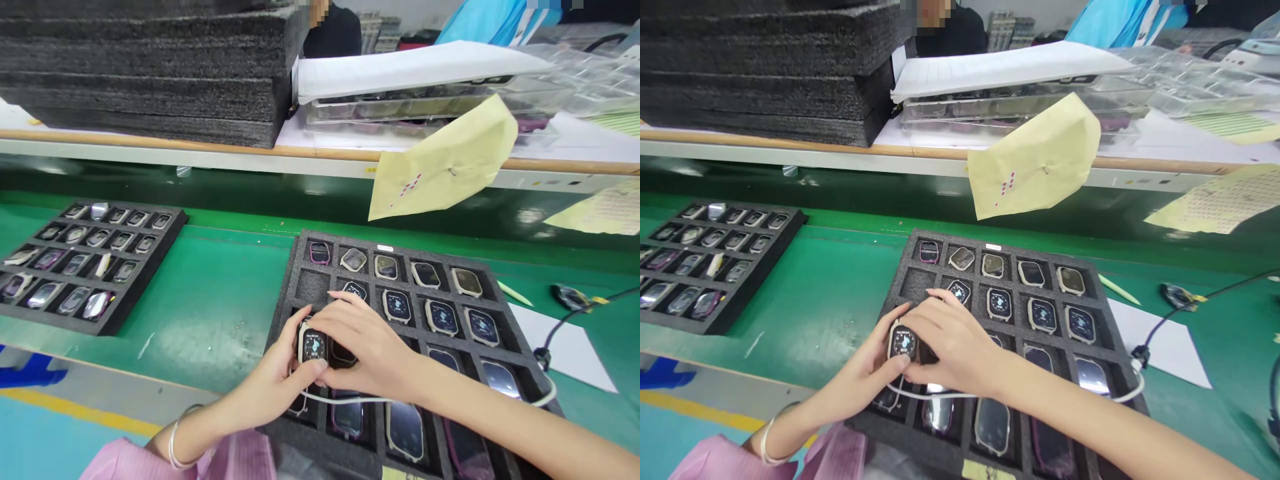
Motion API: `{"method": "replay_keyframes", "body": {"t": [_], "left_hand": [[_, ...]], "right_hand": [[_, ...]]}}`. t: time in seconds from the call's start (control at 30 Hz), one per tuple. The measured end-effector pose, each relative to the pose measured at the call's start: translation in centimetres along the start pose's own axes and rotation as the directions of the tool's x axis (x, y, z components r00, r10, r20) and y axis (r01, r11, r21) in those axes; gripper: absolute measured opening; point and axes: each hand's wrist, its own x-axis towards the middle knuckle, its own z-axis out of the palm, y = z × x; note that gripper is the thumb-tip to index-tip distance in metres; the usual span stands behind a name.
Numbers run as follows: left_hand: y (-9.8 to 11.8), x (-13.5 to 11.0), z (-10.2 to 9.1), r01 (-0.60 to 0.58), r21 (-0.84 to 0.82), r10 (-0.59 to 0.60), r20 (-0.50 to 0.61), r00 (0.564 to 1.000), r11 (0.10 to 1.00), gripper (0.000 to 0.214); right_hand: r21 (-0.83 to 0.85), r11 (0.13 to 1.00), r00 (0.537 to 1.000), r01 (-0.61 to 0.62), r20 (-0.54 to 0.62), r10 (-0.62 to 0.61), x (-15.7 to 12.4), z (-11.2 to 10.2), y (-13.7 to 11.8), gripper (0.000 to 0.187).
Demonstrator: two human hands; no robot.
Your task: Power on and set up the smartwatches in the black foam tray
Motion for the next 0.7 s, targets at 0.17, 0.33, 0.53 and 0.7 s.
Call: {"method": "replay_keyframes", "body": {"t": [0.17,0.33,0.53,0.7], "left_hand": [[-0.4,-0.4,0.0,-0.023,-0.138,0.023,-0.008,1.000,0.990,0.081],[0.3,-1.5,0.3,-0.039,-0.215,0.017,-0.103,0.995,0.976,0.064],[0.1,-4.0,0.0,-0.051,-0.274,0.010,-0.149,0.989,0.960,0.060],[0.2,-4.3,0.0,-0.048,-0.226,0.020,-0.123,0.992,0.973,0.060]], "right_hand": [[-0.068,0.980,0.977,-0.185,-0.119,0.176,2.5,-0.8,3.6,0.031],[-0.340,0.926,0.980,-0.167,0.048,0.194,3.1,-0.6,4.5,0.034],[-0.536,0.844,0.952,0.008,0.263,0.158,2.2,0.6,-0.9,0.019],[-0.581,0.813,0.892,0.046,0.390,0.228,3.1,1.5,-1.6,0.021]]}}
